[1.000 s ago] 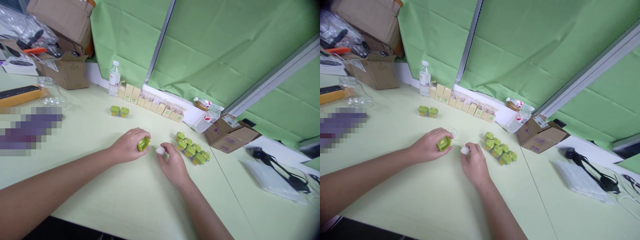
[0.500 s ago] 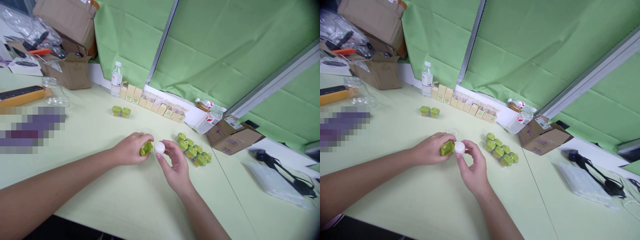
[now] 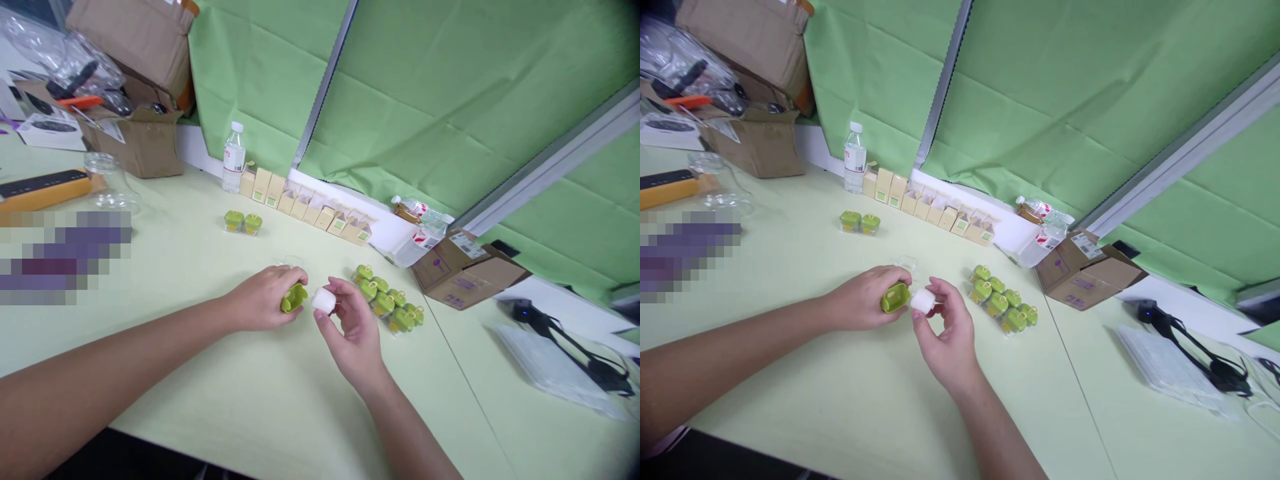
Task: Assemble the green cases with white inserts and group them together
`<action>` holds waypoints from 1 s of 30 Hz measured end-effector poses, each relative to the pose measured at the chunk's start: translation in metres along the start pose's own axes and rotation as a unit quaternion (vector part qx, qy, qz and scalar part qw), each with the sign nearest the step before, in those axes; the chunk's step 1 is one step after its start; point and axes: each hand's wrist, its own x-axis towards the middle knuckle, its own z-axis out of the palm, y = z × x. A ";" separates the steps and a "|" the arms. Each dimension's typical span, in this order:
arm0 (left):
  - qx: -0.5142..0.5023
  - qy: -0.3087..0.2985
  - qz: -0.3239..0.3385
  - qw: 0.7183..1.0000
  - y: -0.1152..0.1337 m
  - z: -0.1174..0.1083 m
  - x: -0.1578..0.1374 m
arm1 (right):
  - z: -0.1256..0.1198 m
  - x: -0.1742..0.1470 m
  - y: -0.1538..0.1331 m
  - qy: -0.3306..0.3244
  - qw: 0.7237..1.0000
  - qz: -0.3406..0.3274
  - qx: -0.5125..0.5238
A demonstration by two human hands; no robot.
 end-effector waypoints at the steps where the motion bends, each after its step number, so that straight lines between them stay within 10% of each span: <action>1: 0.000 -0.001 0.002 1.000 0.000 0.000 0.000 | 0.001 0.000 0.000 0.003 1.000 0.006 0.004; 30: -0.148 -0.110 -0.083 0.979 0.011 -0.009 0.000 | -0.001 0.004 0.012 -0.079 0.996 0.046 0.000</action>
